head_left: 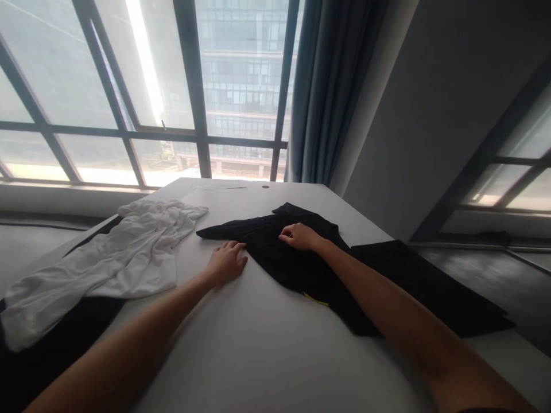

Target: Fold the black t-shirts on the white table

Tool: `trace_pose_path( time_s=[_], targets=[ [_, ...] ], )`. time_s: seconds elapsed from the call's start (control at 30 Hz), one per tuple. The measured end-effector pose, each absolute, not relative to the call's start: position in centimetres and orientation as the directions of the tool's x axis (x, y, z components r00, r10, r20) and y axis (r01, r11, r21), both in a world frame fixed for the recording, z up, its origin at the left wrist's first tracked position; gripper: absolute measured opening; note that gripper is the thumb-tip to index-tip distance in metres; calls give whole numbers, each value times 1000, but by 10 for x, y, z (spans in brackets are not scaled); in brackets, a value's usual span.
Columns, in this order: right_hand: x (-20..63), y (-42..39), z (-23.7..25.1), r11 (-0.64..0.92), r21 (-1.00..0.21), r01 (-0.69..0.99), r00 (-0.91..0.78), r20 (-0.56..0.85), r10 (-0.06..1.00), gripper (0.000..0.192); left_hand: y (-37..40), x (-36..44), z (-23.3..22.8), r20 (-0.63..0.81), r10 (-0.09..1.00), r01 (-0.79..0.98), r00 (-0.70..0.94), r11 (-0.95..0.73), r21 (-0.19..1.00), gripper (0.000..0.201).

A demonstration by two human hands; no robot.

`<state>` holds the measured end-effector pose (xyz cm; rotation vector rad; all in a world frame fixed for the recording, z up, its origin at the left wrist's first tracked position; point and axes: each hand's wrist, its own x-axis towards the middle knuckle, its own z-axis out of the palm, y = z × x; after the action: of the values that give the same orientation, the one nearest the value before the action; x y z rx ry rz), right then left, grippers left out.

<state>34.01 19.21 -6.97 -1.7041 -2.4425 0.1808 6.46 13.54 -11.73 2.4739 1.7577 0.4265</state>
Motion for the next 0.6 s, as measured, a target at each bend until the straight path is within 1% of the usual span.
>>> trace_pose_path(
  time_s=[0.13, 0.2, 0.27, 0.33, 0.4, 0.5, 0.6],
  targets=[
    [358, 152, -84, 323, -185, 928, -325, 22, 946, 30, 172, 92, -119, 172, 943, 916, 285, -321, 241, 49],
    [369, 141, -97, 334, -202, 921, -330, 57, 942, 32, 187, 99, -122, 179, 933, 898, 313, -352, 264, 47],
    [378, 133, -110, 363, -257, 896, -346, 109, 932, 35, 199, 103, -124, 201, 917, 878, 345, -391, 276, 43],
    [382, 127, -120, 384, -306, 871, -354, 150, 923, 40, 205, 106, -127, 245, 903, 862, 354, -417, 288, 35],
    [383, 123, -126, 391, -328, 860, -346, 188, 919, 43, 206, 109, -129, 292, 893, 854, 341, -424, 301, 28],
    [381, 117, -127, 383, -323, 866, -320, 230, 919, 39, 202, 109, -129, 358, 883, 844, 304, -424, 329, 22],
    [379, 117, -127, 368, -298, 881, -300, 250, 921, 35, 195, 101, -119, 430, 861, 790, 272, -454, 412, 19]
  ],
)
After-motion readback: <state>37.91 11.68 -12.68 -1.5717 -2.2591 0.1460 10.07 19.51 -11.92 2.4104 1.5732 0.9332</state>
